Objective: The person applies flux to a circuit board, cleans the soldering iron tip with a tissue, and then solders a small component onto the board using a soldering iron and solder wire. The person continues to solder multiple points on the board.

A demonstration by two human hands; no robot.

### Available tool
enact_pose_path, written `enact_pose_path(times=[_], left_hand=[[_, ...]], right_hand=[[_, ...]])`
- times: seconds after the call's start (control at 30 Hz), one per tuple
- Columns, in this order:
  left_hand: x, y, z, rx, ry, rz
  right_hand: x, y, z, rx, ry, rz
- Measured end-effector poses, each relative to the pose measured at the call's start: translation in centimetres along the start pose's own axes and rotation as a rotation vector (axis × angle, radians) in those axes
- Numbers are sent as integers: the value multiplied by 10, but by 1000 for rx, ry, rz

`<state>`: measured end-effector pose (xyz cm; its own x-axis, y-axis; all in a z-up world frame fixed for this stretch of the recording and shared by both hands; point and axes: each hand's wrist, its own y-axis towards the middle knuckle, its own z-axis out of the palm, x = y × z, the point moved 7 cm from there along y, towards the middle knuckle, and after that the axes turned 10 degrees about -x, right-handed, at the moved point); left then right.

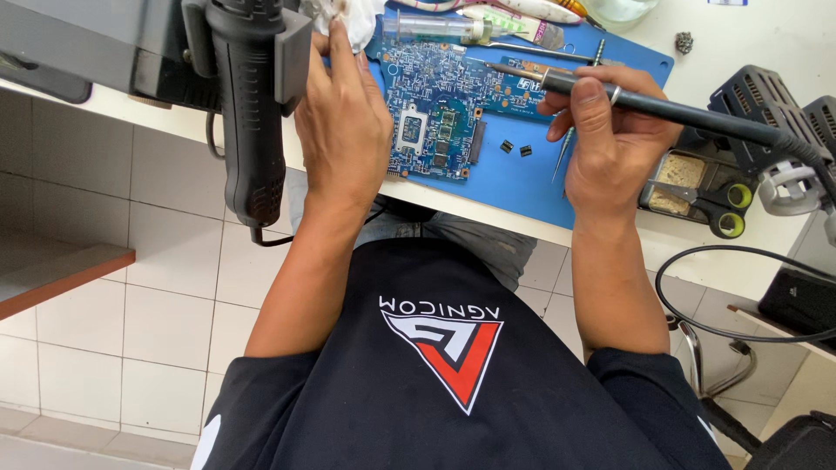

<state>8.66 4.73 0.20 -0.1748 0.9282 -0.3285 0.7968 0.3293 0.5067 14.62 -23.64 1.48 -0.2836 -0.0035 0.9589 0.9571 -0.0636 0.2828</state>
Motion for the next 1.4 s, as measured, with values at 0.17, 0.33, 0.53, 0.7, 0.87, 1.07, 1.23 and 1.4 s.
enact_pose_path(times=[0.17,0.33,0.53,0.7,0.87,1.07,1.23,1.4], left_hand=[[-1,-4,-9,4,-12,0],[-3,-10,-12,6,-72,7],[-8,-16,-21,32,-178,7],[-13,-17,-38,-22,-509,90],[-13,-23,-43,-16,-590,101],[-15,-21,-41,2,-641,74],[-13,-11,-43,-8,-678,69],[-12,-11,-36,0,-674,60]], right_hand=[[-2,1,-2,-66,56,103],[-4,0,-4,-91,67,141],[-3,0,-7,-83,34,144],[8,-10,0,219,-74,-6],[7,-18,8,393,-225,-211],[7,-13,15,455,-264,-325],[8,-10,28,518,-199,-366],[15,-10,37,551,-218,-456]])
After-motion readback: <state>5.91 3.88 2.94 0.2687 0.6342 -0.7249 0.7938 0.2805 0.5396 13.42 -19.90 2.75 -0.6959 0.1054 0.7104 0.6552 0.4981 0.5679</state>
